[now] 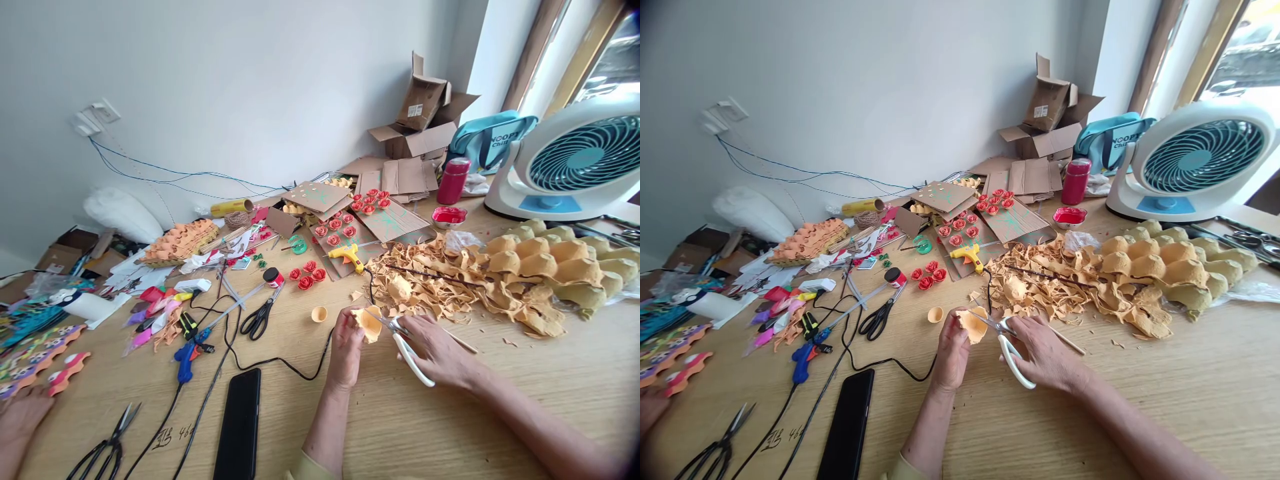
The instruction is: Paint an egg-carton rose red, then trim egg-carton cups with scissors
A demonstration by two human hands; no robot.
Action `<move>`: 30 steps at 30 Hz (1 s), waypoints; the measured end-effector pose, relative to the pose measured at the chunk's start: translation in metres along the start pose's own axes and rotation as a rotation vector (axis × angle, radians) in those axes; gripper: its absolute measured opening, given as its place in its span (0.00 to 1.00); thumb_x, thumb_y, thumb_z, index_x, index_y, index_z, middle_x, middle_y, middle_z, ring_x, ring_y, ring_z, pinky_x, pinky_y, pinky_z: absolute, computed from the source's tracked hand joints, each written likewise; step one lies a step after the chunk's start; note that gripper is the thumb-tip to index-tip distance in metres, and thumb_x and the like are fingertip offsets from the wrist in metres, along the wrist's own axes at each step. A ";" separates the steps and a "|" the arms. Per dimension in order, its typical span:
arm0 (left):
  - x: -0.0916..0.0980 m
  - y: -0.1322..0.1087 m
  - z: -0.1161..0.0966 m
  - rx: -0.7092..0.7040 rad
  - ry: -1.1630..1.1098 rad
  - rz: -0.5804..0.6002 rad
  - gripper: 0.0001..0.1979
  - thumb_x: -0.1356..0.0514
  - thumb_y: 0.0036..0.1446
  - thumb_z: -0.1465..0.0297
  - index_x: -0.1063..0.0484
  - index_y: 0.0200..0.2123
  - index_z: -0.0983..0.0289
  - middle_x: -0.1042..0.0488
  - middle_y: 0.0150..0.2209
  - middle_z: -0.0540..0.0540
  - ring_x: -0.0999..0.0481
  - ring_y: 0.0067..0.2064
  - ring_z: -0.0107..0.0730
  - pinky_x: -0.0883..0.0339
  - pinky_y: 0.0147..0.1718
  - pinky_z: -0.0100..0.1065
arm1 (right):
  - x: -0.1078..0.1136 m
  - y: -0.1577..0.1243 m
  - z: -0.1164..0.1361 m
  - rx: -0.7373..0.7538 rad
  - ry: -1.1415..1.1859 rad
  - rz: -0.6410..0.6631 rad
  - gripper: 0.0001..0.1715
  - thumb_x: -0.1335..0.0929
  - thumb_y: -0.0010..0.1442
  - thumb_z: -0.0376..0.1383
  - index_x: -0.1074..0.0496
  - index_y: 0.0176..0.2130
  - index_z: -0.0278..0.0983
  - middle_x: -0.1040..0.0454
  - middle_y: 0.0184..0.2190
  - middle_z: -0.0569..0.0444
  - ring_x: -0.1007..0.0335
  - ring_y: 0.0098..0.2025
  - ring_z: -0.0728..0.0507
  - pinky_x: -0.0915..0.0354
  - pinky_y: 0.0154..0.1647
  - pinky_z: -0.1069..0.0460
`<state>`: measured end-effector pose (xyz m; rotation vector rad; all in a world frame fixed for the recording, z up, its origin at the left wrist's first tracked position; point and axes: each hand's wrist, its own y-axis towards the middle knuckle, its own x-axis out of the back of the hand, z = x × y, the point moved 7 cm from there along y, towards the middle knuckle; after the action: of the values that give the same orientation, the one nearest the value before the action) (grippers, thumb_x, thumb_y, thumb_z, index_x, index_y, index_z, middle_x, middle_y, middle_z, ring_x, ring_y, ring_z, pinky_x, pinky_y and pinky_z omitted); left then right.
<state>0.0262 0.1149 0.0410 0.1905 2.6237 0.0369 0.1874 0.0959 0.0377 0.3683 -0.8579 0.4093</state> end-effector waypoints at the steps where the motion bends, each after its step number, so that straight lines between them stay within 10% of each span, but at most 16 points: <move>1: 0.000 0.000 0.000 0.000 0.006 0.000 0.16 0.33 0.53 0.64 0.28 0.45 0.60 0.26 0.43 0.52 0.27 0.44 0.31 0.34 0.44 0.29 | 0.000 0.000 0.001 0.005 -0.001 -0.004 0.11 0.35 0.67 0.44 0.38 0.39 0.39 0.27 0.37 0.51 0.32 0.39 0.41 0.40 0.47 0.43; 30: 0.016 0.005 0.005 0.084 -0.077 -0.092 0.17 0.32 0.48 0.62 0.29 0.41 0.59 0.26 0.39 0.50 0.26 0.40 0.32 0.34 0.41 0.31 | 0.004 -0.004 0.006 0.067 0.017 -0.080 0.17 0.38 0.69 0.43 0.43 0.29 0.41 0.36 0.25 0.56 0.42 0.29 0.45 0.43 0.33 0.50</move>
<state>0.0152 0.1225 0.0290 0.0973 2.5560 -0.1101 0.1880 0.0910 0.0440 0.4590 -0.8112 0.3676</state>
